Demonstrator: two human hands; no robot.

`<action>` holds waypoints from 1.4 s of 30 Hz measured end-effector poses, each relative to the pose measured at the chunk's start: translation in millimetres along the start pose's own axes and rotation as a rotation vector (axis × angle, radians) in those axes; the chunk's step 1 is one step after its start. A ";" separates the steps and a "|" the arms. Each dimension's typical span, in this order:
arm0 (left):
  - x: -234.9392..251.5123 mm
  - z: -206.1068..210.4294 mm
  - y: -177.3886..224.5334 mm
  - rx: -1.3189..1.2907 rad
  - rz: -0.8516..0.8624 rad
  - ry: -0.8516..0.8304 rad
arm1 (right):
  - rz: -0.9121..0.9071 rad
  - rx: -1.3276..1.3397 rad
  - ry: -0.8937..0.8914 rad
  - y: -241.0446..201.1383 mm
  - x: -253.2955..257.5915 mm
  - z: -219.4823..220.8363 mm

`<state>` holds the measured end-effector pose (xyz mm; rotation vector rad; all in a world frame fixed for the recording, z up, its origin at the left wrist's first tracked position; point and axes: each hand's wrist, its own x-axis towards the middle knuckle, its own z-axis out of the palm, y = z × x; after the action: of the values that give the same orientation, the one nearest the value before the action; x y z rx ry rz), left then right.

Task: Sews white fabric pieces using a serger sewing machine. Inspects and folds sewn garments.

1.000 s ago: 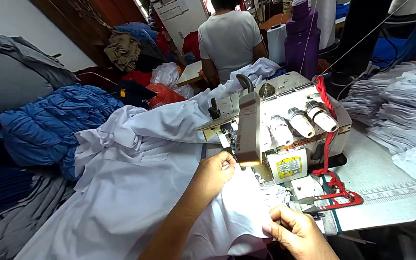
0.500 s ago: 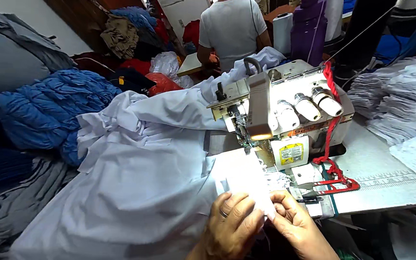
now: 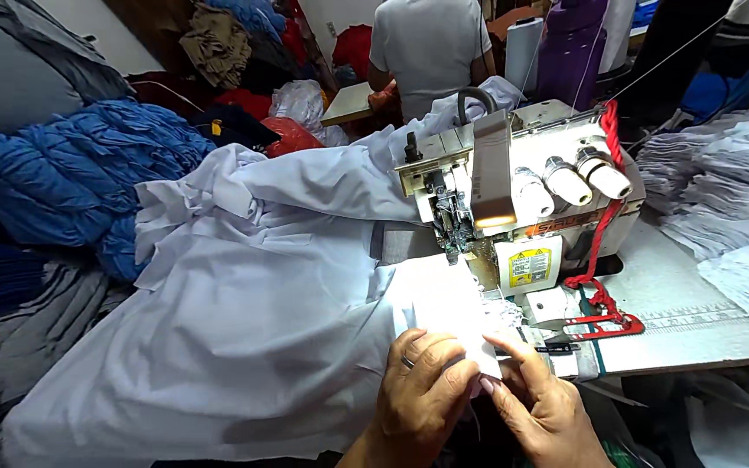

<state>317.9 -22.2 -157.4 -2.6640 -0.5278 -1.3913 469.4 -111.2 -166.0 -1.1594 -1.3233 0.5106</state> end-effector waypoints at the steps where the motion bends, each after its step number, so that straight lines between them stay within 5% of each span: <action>1: 0.2 -1.5 0.1 0.004 0.015 -0.001 | -0.018 -0.020 0.000 -0.2 -1.5 -0.5; 9: -0.5 -7.9 -2.3 0.064 0.120 -0.007 | 0.020 0.039 -0.092 -4.8 3.6 -7.8; 20: -32.8 7.3 -21.1 0.041 0.024 -0.019 | -0.015 -0.014 -0.203 -10.3 19.6 -18.0; 27: -9.0 6.5 -33.8 0.100 -0.008 0.020 | 0.016 -0.088 -0.128 2.6 50.3 -12.1; 31: 12.8 7.4 -46.6 0.158 -0.056 0.018 | -0.115 -0.163 -0.005 24.4 73.8 -2.3; 42: 76.3 11.9 -82.5 0.269 -0.173 -0.281 | -0.337 -0.464 0.024 17.2 60.9 2.9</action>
<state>338.9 77.7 -109.0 -2.6498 -0.9200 -0.9017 486.9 -51.8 -152.4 -1.2698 -1.6265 -0.0630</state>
